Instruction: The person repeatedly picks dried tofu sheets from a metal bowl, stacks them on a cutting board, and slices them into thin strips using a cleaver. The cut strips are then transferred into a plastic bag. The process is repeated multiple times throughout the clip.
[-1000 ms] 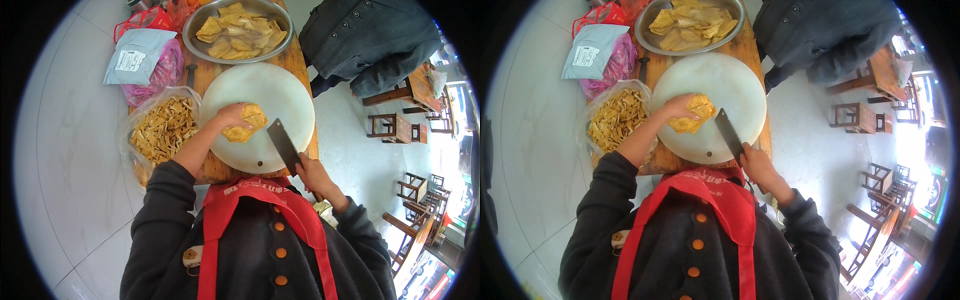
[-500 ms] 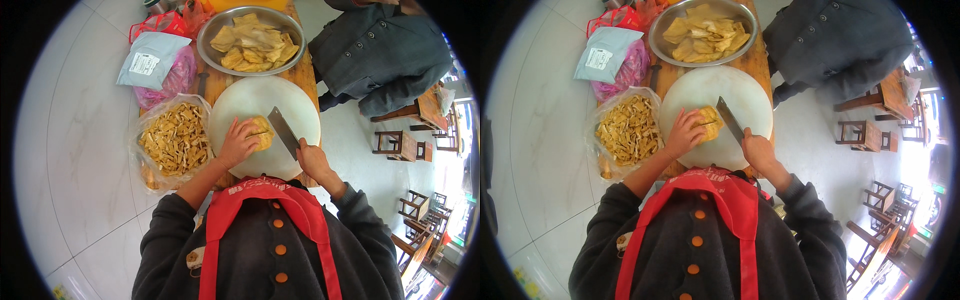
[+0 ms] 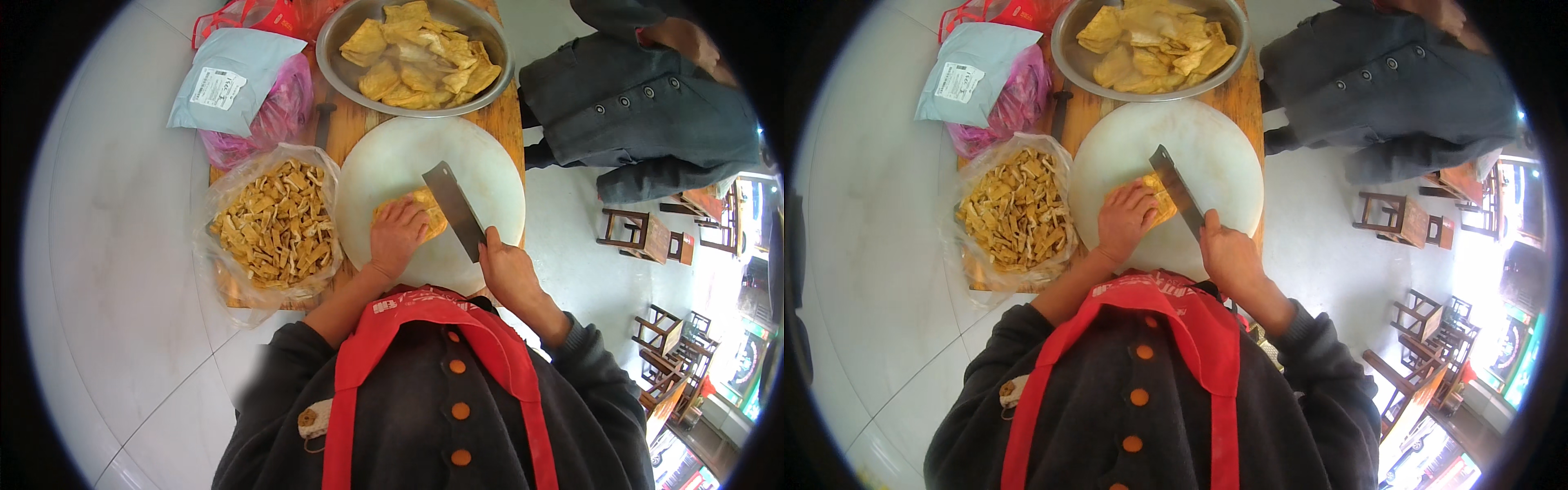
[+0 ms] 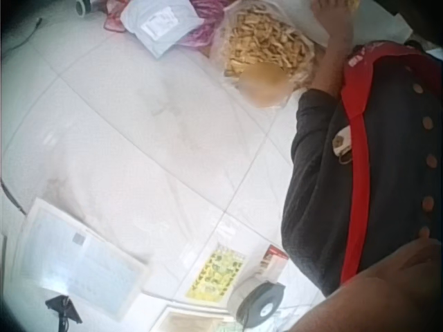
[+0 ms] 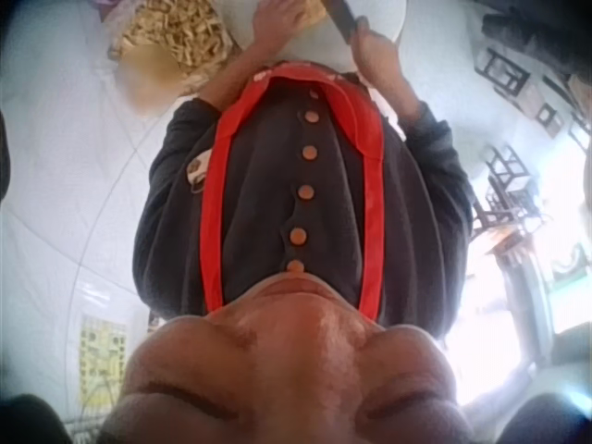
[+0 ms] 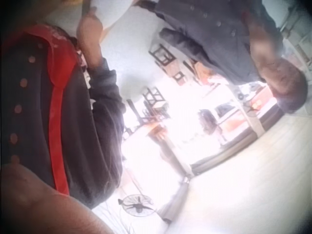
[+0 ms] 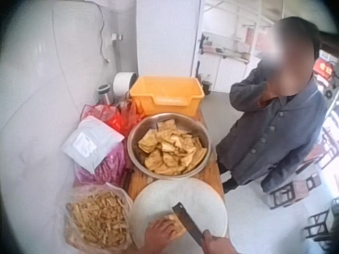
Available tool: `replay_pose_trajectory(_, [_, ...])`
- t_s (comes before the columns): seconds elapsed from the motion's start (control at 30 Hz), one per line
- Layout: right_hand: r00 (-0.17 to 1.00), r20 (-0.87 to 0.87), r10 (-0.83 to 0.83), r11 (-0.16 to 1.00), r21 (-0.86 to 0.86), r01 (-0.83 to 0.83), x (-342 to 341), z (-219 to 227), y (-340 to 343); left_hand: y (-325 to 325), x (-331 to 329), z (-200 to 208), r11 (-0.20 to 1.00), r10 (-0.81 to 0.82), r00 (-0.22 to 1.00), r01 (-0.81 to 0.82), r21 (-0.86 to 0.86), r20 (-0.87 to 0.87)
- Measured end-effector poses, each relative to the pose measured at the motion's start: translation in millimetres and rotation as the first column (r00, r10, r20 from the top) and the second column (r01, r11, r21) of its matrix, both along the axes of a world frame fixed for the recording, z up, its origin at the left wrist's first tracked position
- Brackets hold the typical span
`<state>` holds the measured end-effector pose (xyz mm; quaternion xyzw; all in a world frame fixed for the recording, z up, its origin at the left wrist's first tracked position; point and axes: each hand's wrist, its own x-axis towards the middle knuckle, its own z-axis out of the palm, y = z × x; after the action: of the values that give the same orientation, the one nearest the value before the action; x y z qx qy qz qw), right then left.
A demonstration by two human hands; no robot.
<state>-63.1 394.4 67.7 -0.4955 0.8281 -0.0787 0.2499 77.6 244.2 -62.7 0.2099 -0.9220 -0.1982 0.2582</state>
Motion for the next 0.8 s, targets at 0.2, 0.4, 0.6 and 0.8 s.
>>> replay_pose_trajectory(0.2, [0.997, 0.006, 0.074, 0.983, 0.169, -0.074, -8.5, -18.3, -16.1, 6.3, -3.5, -8.3, 0.999, 0.039, 0.999, -0.039, -0.005, -0.003])
replay_pose_trajectory(0.4, [0.995, 0.042, 0.096, 0.985, 0.138, -0.101, -20.6, -51.9, -32.8, 4.3, -3.2, -14.9, 0.999, 0.028, 1.0, -0.028, 0.027, -0.008])
replay_pose_trajectory(0.6, [0.992, -0.127, 0.0, 1.0, 0.002, 0.001, 6.7, -121.5, -45.1, 4.4, -1.5, -15.3, 0.998, 0.02, 1.0, -0.02, 0.057, -0.003])
replay_pose_trajectory(0.8, [0.995, -0.098, -0.029, 0.993, -0.117, 0.018, 1.0, -136.6, -41.0, 8.2, 3.0, -7.9, 0.997, 0.081, 0.989, -0.079, 0.023, -0.124])
